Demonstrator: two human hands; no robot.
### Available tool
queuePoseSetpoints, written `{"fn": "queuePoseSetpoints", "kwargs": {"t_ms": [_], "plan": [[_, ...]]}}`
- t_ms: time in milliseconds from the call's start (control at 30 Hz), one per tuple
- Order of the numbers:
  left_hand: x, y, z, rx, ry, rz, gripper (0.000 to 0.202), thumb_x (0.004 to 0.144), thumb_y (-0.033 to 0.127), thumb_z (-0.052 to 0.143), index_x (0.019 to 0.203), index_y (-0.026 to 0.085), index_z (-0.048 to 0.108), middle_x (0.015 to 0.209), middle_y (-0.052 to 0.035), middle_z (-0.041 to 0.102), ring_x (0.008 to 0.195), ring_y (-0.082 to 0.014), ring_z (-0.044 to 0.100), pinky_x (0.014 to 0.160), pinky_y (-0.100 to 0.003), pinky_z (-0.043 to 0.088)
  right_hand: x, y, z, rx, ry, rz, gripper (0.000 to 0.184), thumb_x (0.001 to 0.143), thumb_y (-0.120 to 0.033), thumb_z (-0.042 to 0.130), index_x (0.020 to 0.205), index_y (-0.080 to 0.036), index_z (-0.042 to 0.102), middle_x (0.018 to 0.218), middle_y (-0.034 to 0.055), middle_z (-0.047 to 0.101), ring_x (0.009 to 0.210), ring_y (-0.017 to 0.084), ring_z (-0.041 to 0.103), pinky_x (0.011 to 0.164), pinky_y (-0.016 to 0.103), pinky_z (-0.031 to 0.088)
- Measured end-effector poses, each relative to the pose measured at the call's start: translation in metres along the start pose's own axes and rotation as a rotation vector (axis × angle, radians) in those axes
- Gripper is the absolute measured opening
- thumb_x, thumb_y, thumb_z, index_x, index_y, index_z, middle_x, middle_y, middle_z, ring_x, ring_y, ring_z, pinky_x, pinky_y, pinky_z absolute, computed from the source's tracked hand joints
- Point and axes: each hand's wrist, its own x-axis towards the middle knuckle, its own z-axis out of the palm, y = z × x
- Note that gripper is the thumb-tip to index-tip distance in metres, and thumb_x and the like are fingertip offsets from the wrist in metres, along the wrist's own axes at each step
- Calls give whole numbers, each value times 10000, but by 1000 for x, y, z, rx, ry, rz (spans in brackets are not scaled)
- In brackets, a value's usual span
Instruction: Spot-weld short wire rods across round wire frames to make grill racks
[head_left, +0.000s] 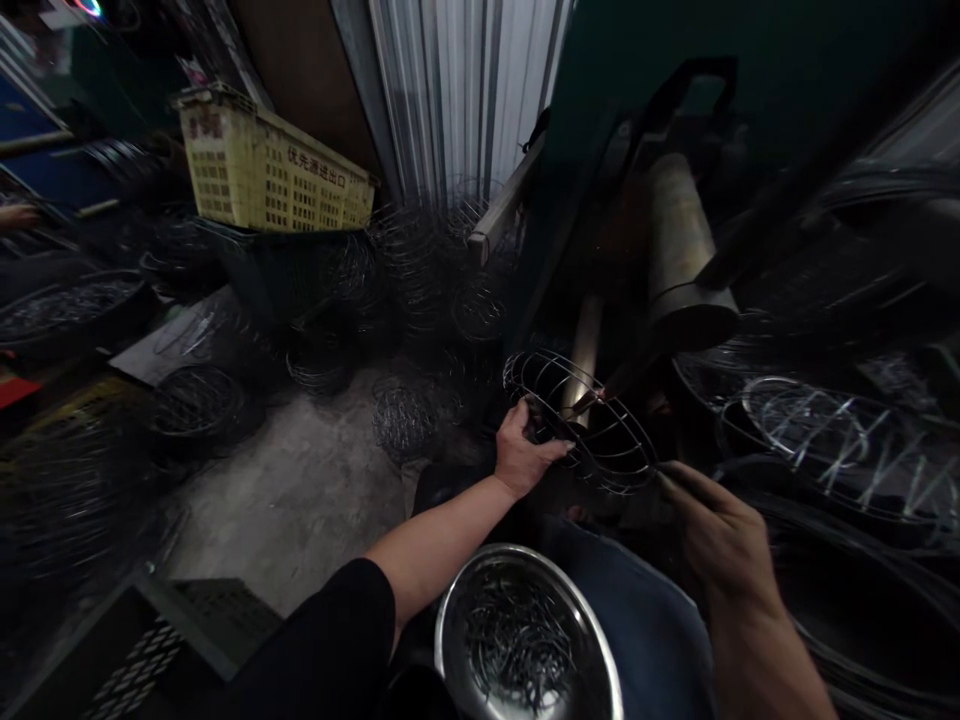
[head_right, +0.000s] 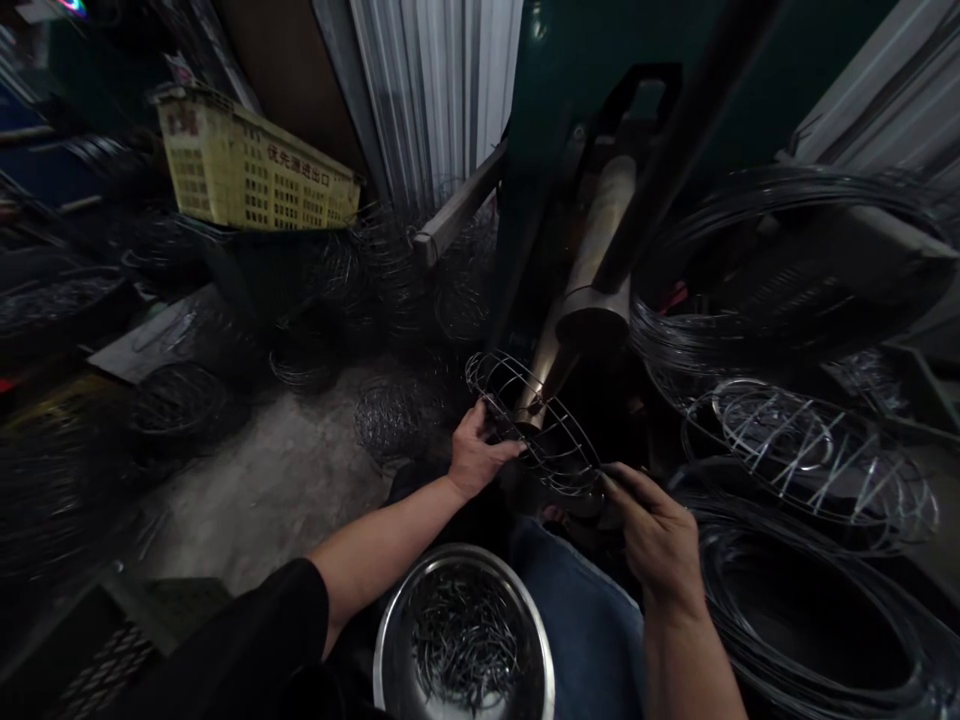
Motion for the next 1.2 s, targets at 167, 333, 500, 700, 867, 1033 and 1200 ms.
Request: {"fn": "queuePoseSetpoints", "kwargs": {"t_ms": [167,333,500,700,867,1033,1200], "plan": [[-6,2,3,-34,-49,-56,800,515,198,935,1247,131,617,1100,-52,617,1014,-198,641,933,-328,561,-1,3,-4,83,7,17,491,379,-422,980,772,-195,794,770,23,741,673,135,647,598,231,543],[-8,3,2,-72,-55,-49,735,515,212,931,1181,119,633,1081,-57,630,986,-199,648,913,-334,567,-4,5,-7,112,-9,6,488,378,-398,988,770,-183,791,772,35,748,683,141,669,624,235,561],[-9,6,-9,96,6,130,778,508,201,916,1233,116,645,1154,-100,658,1081,-259,642,1034,-433,524,-8,18,-5,121,-3,102,520,348,-429,991,763,-185,795,747,45,757,637,172,692,581,261,584],[-12,10,-7,147,17,160,738,522,178,894,1223,138,668,1173,-106,678,1086,-268,656,1047,-437,518,-9,29,-8,106,-6,88,551,381,-478,987,806,-181,799,753,54,766,583,185,692,541,286,593],[-11,14,-6,116,10,129,763,496,150,899,1227,145,680,1225,-120,663,1145,-289,636,1086,-435,485,-7,30,-10,105,-9,120,558,359,-478,994,791,-185,796,738,46,765,575,165,689,549,252,589],[-16,11,-1,-5,-8,69,741,479,165,920,1188,170,707,1129,-88,669,1066,-273,643,1042,-414,506,-7,38,-18,138,-1,138,526,370,-463,990,787,-207,799,770,43,776,631,173,714,592,249,599],[-23,9,0,-232,-26,-90,719,427,163,941,1108,154,713,1081,-67,661,992,-224,642,949,-357,542,-18,32,-27,70,-23,81,494,425,-508,962,785,-209,804,790,61,781,670,206,730,621,295,614]]}}
